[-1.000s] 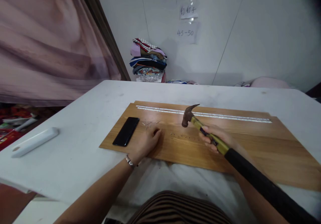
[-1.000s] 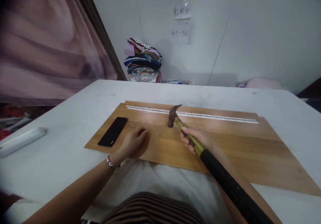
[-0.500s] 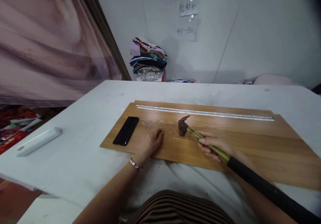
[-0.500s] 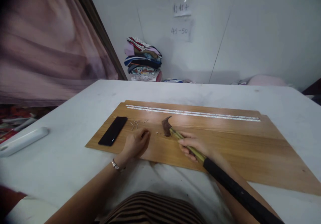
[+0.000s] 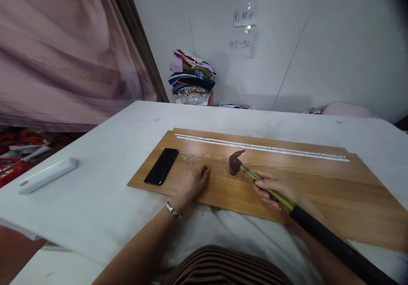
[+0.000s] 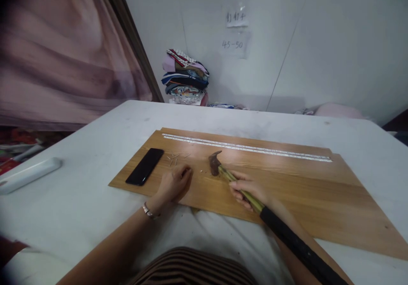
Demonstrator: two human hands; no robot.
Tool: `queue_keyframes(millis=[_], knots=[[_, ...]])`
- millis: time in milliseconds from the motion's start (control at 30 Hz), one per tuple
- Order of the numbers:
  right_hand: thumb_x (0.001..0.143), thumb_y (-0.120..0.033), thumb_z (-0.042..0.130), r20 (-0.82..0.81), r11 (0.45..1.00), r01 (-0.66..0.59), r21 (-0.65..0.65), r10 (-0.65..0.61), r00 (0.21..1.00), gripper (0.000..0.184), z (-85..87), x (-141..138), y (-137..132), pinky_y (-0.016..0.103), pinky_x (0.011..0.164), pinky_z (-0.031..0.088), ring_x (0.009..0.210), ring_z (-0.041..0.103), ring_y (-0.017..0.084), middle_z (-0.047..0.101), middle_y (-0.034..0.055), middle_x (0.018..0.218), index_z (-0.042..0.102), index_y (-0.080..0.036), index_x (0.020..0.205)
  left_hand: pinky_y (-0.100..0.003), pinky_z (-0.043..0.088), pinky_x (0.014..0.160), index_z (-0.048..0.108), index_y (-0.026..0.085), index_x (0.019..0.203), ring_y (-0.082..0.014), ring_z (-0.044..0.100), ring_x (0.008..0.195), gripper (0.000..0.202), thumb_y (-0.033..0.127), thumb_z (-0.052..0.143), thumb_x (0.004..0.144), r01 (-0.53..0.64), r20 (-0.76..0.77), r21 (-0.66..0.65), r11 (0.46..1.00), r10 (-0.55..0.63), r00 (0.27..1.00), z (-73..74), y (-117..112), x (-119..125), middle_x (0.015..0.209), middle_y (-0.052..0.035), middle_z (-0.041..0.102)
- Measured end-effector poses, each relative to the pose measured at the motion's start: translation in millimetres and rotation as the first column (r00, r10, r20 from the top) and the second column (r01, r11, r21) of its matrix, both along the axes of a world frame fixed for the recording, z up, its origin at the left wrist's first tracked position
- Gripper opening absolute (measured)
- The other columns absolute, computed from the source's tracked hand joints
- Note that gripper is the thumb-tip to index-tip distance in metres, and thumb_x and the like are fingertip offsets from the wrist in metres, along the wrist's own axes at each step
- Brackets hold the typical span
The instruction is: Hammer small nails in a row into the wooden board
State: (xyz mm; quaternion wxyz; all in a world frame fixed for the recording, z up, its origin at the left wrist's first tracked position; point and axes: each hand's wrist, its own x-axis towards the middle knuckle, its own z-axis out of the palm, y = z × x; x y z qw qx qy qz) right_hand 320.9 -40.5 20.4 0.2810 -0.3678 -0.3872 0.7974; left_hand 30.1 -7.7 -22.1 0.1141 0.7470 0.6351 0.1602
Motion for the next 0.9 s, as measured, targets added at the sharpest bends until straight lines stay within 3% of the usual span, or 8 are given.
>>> queue_keyframes(millis=[300,700,900], knots=[[0.077,-0.035,0.065,-0.012,1.0,0.001,0.008,-0.001,1.0,0.055,-4.4,-0.1,3.0,0.013,0.025,0.026,0.027,0.035,0.004,0.049,-0.0086,0.053,0.051,-0.02,0.128,-0.029,0.044,0.074,0.065,0.022,0.096,-0.02,0.065,0.087,0.026,0.035,0.043,0.094,-0.012,0.017,-0.046,0.999,0.012,1.0,4.7,0.1,1.1,0.094,-0.005,0.071],[0.077,-0.034,0.065,0.006,0.999,0.002,0.043,-0.002,1.0,0.057,1.8,-0.1,0.1,0.013,0.026,0.026,0.028,0.036,0.004,0.048,-0.0087,0.052,0.05,-0.02,0.13,-0.028,0.042,0.071,0.064,0.022,0.094,-0.0196,0.066,0.085,0.024,0.033,0.042,0.095,0.004,-0.003,0.002,1.0,-0.004,1.0,2.3,-0.4,0.4,0.094,-0.0043,0.071],[0.077,-0.035,0.064,0.026,0.999,-0.004,0.048,0.002,1.0,0.051,-5.4,-2.3,3.0,0.013,0.025,0.025,0.028,0.034,0.004,0.048,-0.0087,0.053,0.053,-0.019,0.125,-0.029,0.042,0.069,0.064,0.021,0.094,-0.021,0.066,0.084,0.025,0.032,0.042,0.094,0.021,-0.036,0.016,1.0,-0.021,0.999,4.6,-1.2,0.8,0.092,-0.0049,0.072]])
